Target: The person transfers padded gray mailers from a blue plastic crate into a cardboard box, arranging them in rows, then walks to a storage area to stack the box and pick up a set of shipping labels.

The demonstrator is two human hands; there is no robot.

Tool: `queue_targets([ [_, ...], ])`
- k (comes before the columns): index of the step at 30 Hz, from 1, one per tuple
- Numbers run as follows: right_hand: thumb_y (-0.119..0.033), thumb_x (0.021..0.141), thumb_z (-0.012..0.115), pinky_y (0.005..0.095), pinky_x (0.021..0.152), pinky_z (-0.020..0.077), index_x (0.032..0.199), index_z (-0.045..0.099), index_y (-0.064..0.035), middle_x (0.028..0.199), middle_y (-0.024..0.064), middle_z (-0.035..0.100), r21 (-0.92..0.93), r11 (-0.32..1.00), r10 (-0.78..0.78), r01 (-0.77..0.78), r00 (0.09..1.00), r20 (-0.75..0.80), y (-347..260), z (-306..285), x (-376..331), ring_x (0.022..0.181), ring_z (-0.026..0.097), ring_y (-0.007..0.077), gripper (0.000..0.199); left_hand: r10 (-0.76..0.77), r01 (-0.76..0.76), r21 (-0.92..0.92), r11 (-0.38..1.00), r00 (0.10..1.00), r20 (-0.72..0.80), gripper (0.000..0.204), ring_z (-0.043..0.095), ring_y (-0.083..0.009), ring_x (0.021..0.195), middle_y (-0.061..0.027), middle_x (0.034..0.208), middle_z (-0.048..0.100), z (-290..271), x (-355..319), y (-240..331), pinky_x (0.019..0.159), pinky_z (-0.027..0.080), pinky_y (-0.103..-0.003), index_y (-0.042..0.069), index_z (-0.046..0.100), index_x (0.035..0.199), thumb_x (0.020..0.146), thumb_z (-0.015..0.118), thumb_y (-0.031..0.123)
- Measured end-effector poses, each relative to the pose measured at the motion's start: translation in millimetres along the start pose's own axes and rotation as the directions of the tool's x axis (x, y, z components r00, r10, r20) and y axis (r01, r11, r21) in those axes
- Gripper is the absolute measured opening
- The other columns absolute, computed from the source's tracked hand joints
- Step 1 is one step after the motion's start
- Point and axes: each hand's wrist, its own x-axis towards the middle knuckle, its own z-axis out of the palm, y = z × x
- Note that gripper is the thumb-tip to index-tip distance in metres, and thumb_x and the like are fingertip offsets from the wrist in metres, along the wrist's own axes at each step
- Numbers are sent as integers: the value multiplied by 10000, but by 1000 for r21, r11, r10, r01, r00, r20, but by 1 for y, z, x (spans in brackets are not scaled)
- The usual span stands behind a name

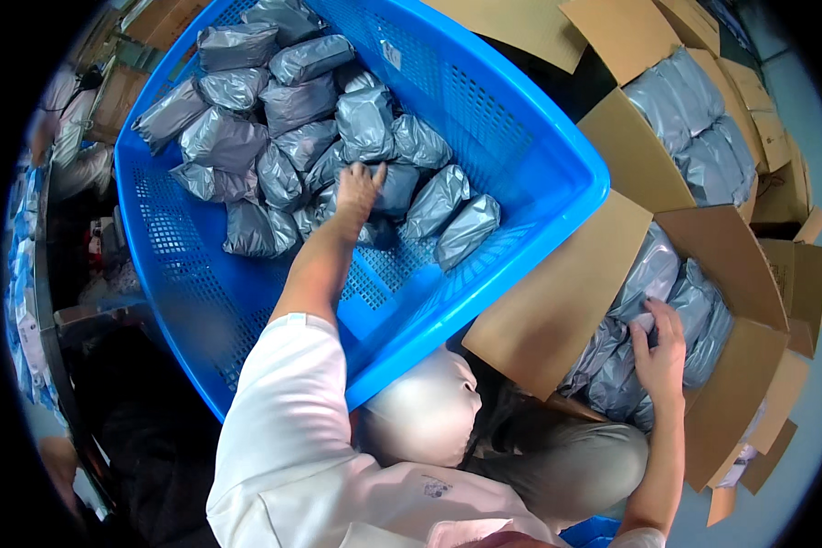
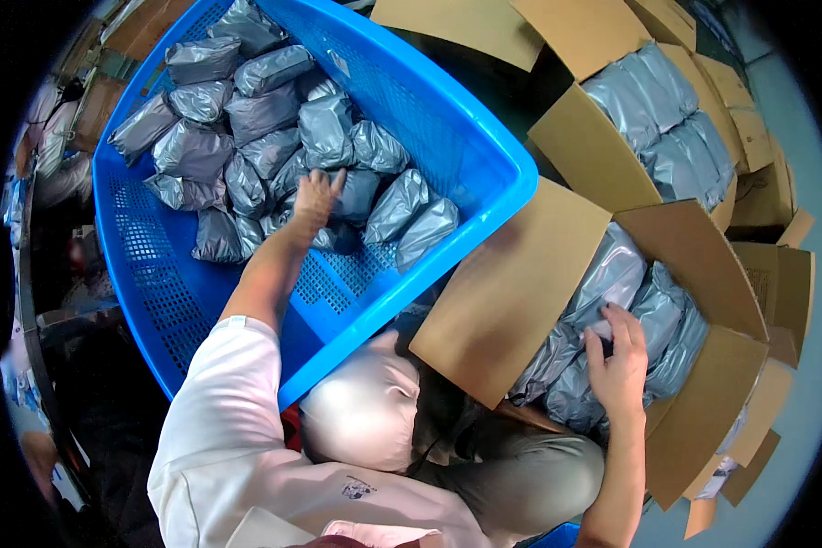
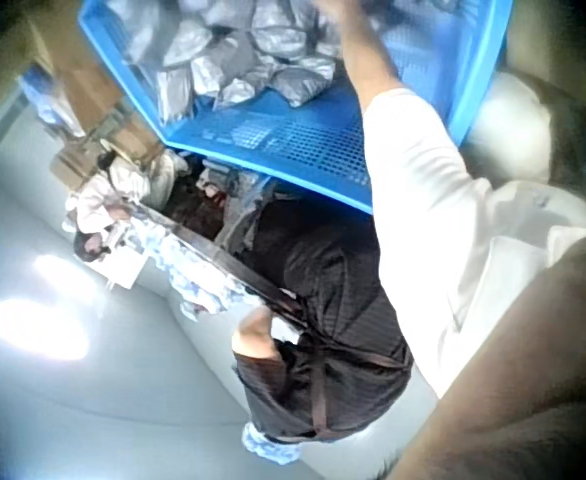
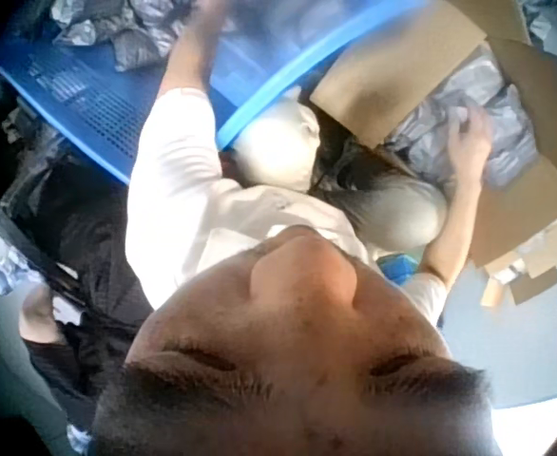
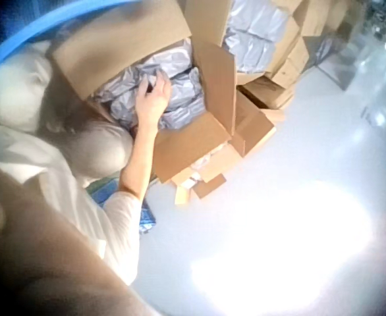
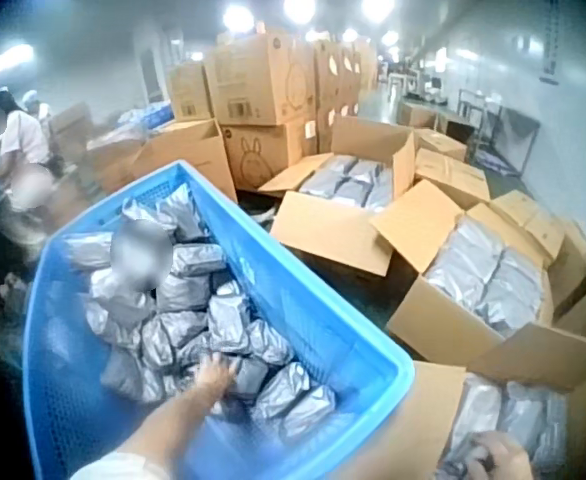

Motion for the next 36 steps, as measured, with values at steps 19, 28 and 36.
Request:
queue_targets([
  [19, -600, 746, 722, 446, 1081, 390, 1476, 332, -9, 1416, 191, 471, 942, -183, -109, -280, 959, 263, -163, -45, 59, 1272, 501, 305, 1017, 173, -503, -773, -386, 784, -596, 494, 588, -114, 974, -63, 1156, 667, -315, -152, -128, 814, 463, -255, 50, 588, 1344, 1036, 461, 414],
  [28, -395, 786, 693, 416, 1022, 447, 1459, 366, -22, 1387, 161, 497, 976, -214, 460, -49, 876, 145, 13, -92, -61, 1226, 528, 279, 836, 229, -288, -471, 834, 957, -179, 709, 444, -365, 1321, -172, 1428, 450, 65, -78, -10, 1115, 355, -488, 201, 411, 1479, 828, 668, 84],
  [36, -206, 712, 690, 394, 968, 498, 1533, 258, -36, 1309, 159, 539, 685, 686, 632, -243, 665, -398, 13, -150, -119, 1154, 573, 280, 944, 75, -39, -313, 949, 992, 103, 298, 582, -333, 1180, -147, 1251, 606, 22, -64, 15, 947, 470, -484, 101, 537, 1231, 990, 399, 209],
])
